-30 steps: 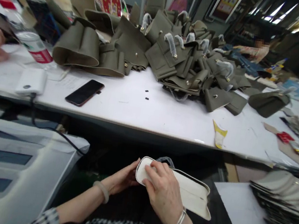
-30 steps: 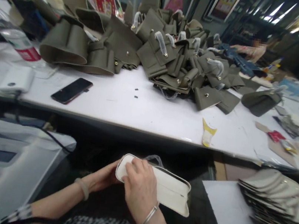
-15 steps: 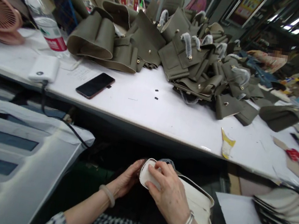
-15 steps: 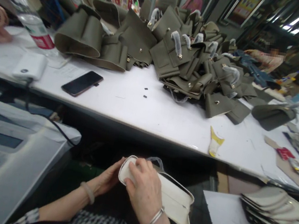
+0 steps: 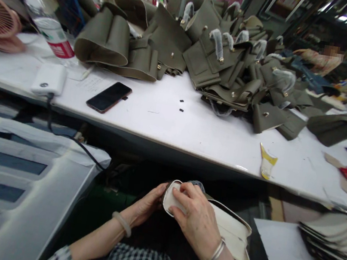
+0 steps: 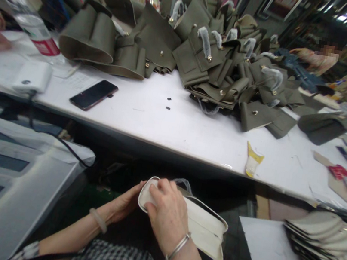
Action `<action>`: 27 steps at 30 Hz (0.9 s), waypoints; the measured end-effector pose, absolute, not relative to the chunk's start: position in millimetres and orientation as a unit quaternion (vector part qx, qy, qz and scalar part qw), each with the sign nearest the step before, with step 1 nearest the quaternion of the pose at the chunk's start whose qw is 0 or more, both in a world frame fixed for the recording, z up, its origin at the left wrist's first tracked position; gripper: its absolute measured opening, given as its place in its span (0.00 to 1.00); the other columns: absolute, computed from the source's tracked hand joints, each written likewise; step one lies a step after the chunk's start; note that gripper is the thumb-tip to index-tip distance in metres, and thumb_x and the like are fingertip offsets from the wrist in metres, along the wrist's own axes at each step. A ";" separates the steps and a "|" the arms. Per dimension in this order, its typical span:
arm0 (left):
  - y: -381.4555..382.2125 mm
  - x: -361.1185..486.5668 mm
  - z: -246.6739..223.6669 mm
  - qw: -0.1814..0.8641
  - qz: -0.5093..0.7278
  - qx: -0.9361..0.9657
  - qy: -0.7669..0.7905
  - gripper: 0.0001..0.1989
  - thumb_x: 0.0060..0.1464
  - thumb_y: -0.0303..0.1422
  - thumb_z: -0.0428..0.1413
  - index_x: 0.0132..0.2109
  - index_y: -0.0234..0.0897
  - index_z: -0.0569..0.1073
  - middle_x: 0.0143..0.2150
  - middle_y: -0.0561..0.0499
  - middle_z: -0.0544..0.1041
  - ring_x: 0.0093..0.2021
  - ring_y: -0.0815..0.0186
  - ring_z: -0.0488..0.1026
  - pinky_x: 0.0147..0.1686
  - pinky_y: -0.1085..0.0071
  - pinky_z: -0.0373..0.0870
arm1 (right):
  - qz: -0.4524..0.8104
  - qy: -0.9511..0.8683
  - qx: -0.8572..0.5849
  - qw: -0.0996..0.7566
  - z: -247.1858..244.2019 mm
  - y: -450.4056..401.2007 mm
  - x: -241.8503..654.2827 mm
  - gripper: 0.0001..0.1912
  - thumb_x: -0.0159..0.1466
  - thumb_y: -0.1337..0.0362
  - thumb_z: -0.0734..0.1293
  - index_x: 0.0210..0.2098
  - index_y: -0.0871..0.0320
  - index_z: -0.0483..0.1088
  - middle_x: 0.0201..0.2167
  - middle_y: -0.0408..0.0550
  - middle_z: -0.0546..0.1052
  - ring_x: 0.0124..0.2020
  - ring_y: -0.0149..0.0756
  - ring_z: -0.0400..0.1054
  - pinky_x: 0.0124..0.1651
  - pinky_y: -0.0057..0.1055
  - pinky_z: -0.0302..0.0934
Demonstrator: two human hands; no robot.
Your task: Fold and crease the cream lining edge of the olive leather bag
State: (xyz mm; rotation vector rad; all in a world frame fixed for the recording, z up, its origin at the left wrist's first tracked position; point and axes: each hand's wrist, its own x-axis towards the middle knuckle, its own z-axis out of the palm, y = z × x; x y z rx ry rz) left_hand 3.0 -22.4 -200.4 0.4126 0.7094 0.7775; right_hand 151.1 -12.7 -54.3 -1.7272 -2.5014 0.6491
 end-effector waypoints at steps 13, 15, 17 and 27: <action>-16.2 -5.1 -185.9 0.862 0.308 0.233 0.327 0.25 0.63 0.51 0.49 0.57 0.40 0.72 0.57 0.46 0.74 0.59 0.53 0.65 0.57 0.58 0.59 | 0.213 -0.804 -0.555 0.007 -55.8 -13.2 153.4 0.12 0.60 0.69 0.71 0.44 0.53 0.72 0.45 0.47 0.71 0.47 0.43 0.64 0.50 0.40 0.65; -15.7 -5.7 -183.1 0.864 0.303 0.234 0.327 0.25 0.63 0.51 0.49 0.57 0.40 0.72 0.58 0.46 0.74 0.60 0.52 0.65 0.58 0.58 0.59 | 0.210 -0.805 -0.555 0.008 -56.6 -12.7 153.4 0.13 0.60 0.69 0.71 0.44 0.53 0.71 0.45 0.47 0.71 0.47 0.43 0.64 0.50 0.40 0.65; -15.4 -5.6 -181.0 0.863 0.301 0.236 0.329 0.26 0.62 0.51 0.49 0.58 0.40 0.71 0.59 0.46 0.73 0.60 0.51 0.64 0.58 0.58 0.59 | 0.207 -0.805 -0.555 0.012 -57.1 -12.6 153.6 0.13 0.60 0.70 0.71 0.44 0.52 0.71 0.45 0.47 0.71 0.46 0.43 0.64 0.50 0.40 0.66; -13.9 -2.1 -172.0 0.844 0.302 0.247 0.367 0.25 0.60 0.50 0.51 0.57 0.41 0.72 0.57 0.45 0.74 0.58 0.51 0.66 0.55 0.58 0.61 | 0.197 -0.810 -0.552 0.015 -55.1 -12.2 152.5 0.13 0.60 0.71 0.70 0.43 0.52 0.71 0.45 0.47 0.72 0.46 0.44 0.65 0.49 0.42 0.67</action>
